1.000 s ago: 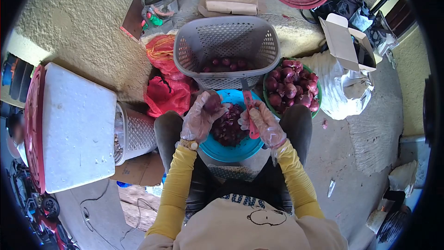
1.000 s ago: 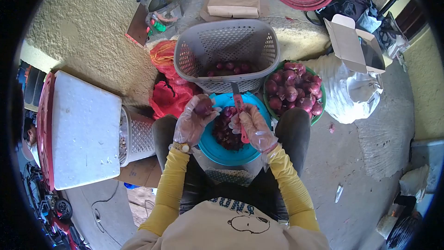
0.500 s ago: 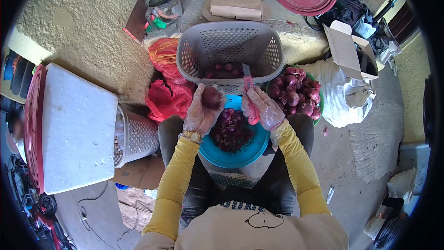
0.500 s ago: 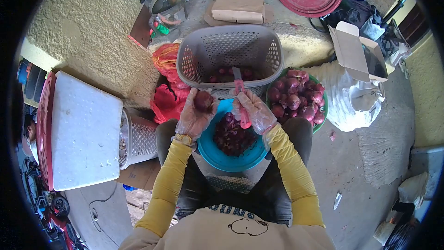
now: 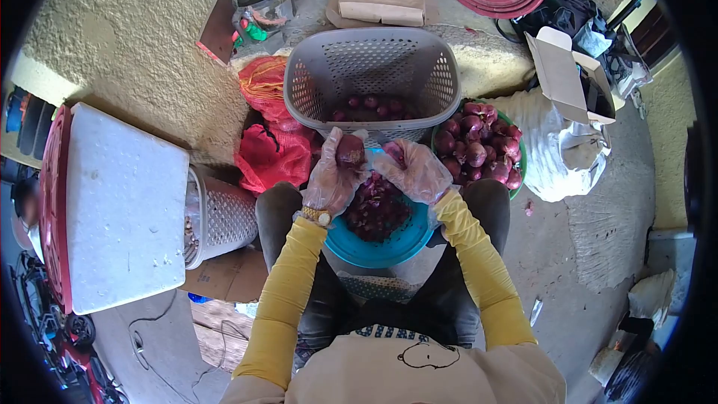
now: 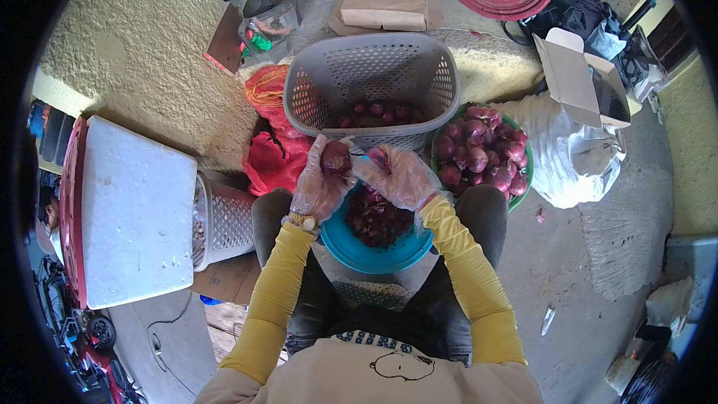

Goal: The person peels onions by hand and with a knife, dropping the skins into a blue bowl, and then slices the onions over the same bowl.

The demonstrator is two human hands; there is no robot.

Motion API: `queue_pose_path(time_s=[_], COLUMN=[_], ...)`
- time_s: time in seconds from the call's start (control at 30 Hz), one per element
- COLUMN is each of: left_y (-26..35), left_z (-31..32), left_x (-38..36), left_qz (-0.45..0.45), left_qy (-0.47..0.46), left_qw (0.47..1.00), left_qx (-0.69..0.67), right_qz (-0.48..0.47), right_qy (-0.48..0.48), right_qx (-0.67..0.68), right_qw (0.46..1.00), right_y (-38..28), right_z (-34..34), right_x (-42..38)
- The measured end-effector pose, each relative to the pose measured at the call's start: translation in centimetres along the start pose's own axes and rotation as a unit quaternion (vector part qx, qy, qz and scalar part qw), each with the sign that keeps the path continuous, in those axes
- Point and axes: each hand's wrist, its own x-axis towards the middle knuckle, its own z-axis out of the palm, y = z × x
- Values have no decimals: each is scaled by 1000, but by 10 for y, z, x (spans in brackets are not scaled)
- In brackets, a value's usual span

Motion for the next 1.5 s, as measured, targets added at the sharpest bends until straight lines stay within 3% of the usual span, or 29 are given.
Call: queue_pose_path(time_s=[0.03, 0.13, 0.3, 0.7, 0.97, 1.03, 1.23, 1.5], left_y=[-4, -10, -15, -18, -20, -15, -20, -19], left_z=[5, 21, 9, 4, -5, -17, 9, 9], left_x=[0, -3, 4, 9, 16, 19, 8, 7], left_qz=[19, 27, 12, -3, 4, -56, -29, -31], left_qy=[42, 54, 44, 29, 34, -85, 29, 13], left_qw=[999, 998, 999, 999, 998, 989, 998, 999], left_qx=[-1, -13, -9, -37, -51, -104, -43, -39], right_qz=[0, 35, 43, 14, 9, 8, -15, -31], right_qy=[0, -22, -22, 40, 65, 60, 64, 76], right_qx=[0, -49, -181, -284, -279, -277, -289, -265], right_qw=[1000, 998, 982, 958, 958, 959, 955, 961], right_y=[-3, -10, -7, -1, -6, -6, -7, -7], right_z=[0, -1, 2, 7, 8, 9, 8, 7], right_x=[1, 3, 8, 9, 9, 9, 9, 8])
